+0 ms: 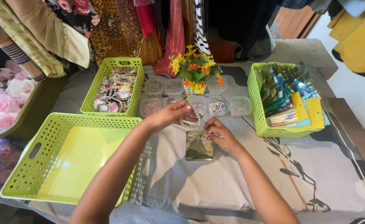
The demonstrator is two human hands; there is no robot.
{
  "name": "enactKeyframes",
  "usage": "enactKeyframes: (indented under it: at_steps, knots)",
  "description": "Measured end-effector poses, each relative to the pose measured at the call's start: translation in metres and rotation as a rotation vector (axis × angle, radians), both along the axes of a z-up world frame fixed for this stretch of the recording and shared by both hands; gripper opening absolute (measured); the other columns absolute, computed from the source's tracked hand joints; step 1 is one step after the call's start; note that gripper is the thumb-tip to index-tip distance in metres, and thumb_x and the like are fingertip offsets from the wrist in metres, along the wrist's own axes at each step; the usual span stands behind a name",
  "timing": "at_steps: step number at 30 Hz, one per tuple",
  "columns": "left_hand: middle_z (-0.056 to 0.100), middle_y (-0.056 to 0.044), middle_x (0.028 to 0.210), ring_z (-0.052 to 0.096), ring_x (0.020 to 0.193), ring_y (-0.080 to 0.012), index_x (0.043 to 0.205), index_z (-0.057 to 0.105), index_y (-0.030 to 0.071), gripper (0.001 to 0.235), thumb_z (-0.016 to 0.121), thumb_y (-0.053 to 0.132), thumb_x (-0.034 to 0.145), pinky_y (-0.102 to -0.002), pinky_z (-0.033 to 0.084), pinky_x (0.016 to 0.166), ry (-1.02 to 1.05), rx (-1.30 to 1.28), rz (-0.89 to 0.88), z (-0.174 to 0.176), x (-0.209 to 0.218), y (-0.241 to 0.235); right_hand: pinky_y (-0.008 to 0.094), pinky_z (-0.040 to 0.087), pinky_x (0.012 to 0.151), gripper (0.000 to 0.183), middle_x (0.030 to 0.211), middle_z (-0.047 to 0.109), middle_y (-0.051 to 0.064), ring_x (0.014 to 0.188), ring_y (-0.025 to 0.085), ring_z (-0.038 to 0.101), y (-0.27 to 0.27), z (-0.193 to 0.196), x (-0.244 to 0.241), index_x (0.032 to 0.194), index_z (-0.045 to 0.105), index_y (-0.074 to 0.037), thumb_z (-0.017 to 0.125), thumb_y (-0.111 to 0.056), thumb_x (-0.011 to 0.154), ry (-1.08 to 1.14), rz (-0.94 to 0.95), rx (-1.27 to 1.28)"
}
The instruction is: Packing small colorful beads, charms, and accessories into decorative bags at a gift shop station.
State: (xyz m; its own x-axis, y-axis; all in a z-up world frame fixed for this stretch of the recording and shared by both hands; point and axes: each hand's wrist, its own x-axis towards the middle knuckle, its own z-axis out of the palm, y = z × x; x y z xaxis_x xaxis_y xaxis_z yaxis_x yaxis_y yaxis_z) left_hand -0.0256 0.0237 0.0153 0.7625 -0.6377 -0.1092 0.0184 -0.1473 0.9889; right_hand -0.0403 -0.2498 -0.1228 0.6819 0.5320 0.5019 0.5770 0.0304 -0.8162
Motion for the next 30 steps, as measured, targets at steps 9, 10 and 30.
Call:
enactKeyframes:
  at_steps: [9,10,30]
  knots:
    - [0.078,-0.011,0.099,0.079,0.096,-0.0218,0.101,0.059,0.001,0.036,0.053,0.037,0.102,-0.036,0.058,0.079,-0.251,0.334,-0.019,-0.05,0.015,-0.04,0.035,0.047,0.097,0.012,0.112,0.051,0.006,0.109,0.022,0.054,-0.002,-0.004,0.002,0.089,0.066,-0.004,0.074,-0.013,0.09,0.015,-0.03,-0.053]
    - [0.078,-0.011,0.099,0.079,0.096,-0.0218,0.101,0.059,0.001,0.036,0.053,0.037,0.102,-0.036,0.058,0.079,-0.25,0.335,-0.02,-0.045,0.011,-0.045,0.035,0.047,0.097,0.012,0.112,0.051,0.006,0.109,0.022,0.054,-0.002,-0.004,0.002,0.089,0.066,-0.004,0.074,-0.013,0.09,0.016,-0.031,-0.053]
    - [0.066,-0.005,0.097,0.064,0.103,-0.0303,0.1,0.066,0.015,0.02,0.072,0.028,0.086,-0.048,0.049,0.085,-1.037,0.682,0.261,-0.022,-0.038,-0.069,0.034,0.048,0.1,0.012,0.124,0.049,0.005,0.114,0.02,0.055,-0.007,-0.001,0.0,0.096,0.067,-0.004,0.077,-0.006,0.088,0.029,-0.06,0.073]
